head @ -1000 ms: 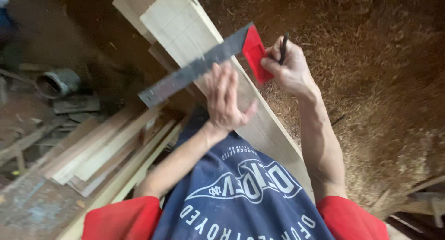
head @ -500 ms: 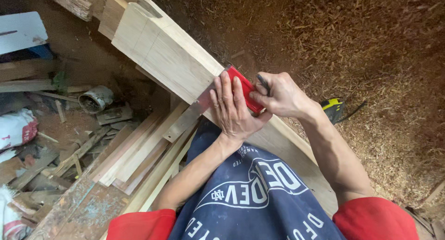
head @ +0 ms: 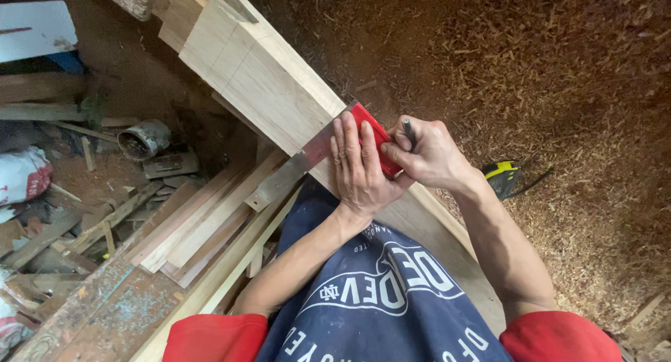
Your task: The person uses a square ruler and a pencil to draw straight lines on a wooden plank. They then use a sanding block to smooth the surface of the wood.
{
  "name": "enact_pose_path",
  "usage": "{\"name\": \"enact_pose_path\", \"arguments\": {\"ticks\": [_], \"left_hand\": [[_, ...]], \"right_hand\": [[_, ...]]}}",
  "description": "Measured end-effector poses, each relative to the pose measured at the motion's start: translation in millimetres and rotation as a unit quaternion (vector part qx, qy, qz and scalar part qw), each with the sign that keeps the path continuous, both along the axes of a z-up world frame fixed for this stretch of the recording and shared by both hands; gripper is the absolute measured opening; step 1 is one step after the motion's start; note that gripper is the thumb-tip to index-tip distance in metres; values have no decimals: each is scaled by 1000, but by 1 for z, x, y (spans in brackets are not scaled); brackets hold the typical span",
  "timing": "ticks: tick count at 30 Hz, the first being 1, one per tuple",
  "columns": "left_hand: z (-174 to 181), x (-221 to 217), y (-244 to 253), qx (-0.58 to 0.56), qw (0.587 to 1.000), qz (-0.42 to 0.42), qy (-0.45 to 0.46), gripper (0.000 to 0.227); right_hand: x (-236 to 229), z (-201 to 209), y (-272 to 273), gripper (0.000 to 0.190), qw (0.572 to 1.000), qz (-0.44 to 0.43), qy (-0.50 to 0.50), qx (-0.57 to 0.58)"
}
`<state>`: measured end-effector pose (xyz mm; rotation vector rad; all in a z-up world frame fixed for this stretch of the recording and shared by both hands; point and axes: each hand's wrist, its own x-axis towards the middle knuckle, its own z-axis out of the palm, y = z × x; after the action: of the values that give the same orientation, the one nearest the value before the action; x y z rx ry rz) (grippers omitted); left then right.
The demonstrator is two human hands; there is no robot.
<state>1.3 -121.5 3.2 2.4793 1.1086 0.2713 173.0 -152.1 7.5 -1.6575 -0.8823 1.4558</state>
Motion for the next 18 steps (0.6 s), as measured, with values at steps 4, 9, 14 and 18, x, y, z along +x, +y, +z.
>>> {"name": "enact_pose_path", "arguments": {"ticks": [4, 9, 14, 18], "left_hand": [[0, 1, -1, 5, 1000, 1, 9, 109], [1, 3, -1, -3, 1000, 5, 16, 109], [-1, 2, 0, -4, 1000, -2, 19, 110], [1, 3, 0, -1, 1000, 1, 12, 110]], "right_hand": [[-2, -1, -2, 41, 1000, -15, 6, -1], [-4, 1, -2, 43, 999, -26, 4, -24], [-4, 5, 1, 43, 999, -32, 13, -25], [-1, 12, 5, 41, 999, -21, 5, -37]]}}
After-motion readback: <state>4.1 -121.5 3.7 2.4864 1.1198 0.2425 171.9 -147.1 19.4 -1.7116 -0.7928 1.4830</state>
